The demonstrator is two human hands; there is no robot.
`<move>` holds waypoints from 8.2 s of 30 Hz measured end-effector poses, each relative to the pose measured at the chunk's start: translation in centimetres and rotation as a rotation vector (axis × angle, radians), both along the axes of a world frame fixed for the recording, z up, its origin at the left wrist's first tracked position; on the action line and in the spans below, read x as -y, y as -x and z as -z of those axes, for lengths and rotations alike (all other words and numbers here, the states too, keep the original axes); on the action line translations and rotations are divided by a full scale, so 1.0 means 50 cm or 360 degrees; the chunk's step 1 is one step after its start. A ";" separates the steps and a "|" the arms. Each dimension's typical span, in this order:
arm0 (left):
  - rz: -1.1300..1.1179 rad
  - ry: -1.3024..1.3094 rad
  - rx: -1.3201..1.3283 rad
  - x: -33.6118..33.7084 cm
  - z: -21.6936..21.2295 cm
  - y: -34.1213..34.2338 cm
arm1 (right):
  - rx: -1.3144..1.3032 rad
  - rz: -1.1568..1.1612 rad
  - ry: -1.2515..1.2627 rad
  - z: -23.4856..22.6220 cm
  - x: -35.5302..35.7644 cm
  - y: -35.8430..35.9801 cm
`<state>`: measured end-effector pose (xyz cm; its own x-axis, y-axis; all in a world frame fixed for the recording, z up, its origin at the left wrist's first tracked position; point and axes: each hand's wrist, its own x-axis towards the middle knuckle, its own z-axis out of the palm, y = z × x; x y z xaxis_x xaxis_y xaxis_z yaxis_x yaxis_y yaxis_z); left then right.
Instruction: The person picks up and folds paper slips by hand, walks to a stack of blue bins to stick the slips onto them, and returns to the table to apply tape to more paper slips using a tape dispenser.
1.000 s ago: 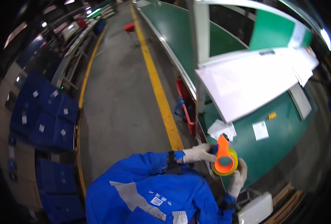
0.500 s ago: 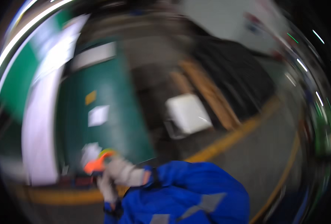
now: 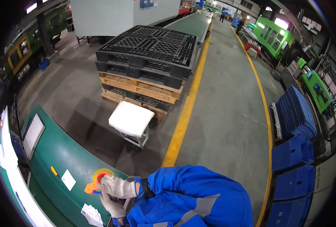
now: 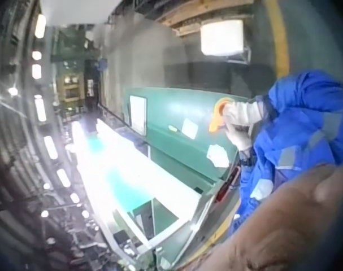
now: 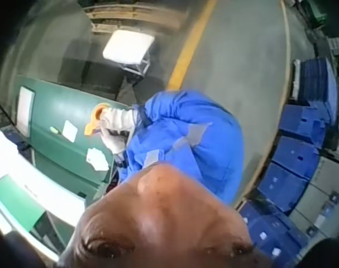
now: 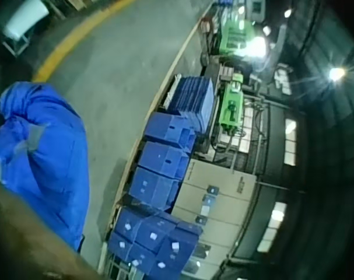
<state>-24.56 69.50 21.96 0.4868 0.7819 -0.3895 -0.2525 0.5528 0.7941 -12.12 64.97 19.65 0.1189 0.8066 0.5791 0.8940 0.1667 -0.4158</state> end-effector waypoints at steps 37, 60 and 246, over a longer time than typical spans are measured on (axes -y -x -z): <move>0.0066 -0.0361 0.0167 -0.042 -0.004 0.192 | -0.2196 -0.1121 0.0610 -0.121 -0.082 -0.020; -0.0466 0.0124 -0.1061 0.191 0.152 0.567 | 0.0387 -0.0713 0.1416 -0.093 -0.425 0.315; -0.0484 0.0202 -0.1790 0.380 0.272 0.371 | 0.0428 -0.1047 0.1519 -0.042 -0.419 0.281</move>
<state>-43.13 50.50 8.37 -0.3820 0.7313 -0.5651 0.4211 0.6820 0.5979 -26.18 85.94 21.73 -0.5125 0.7861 -0.3456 0.8303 0.3510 -0.4329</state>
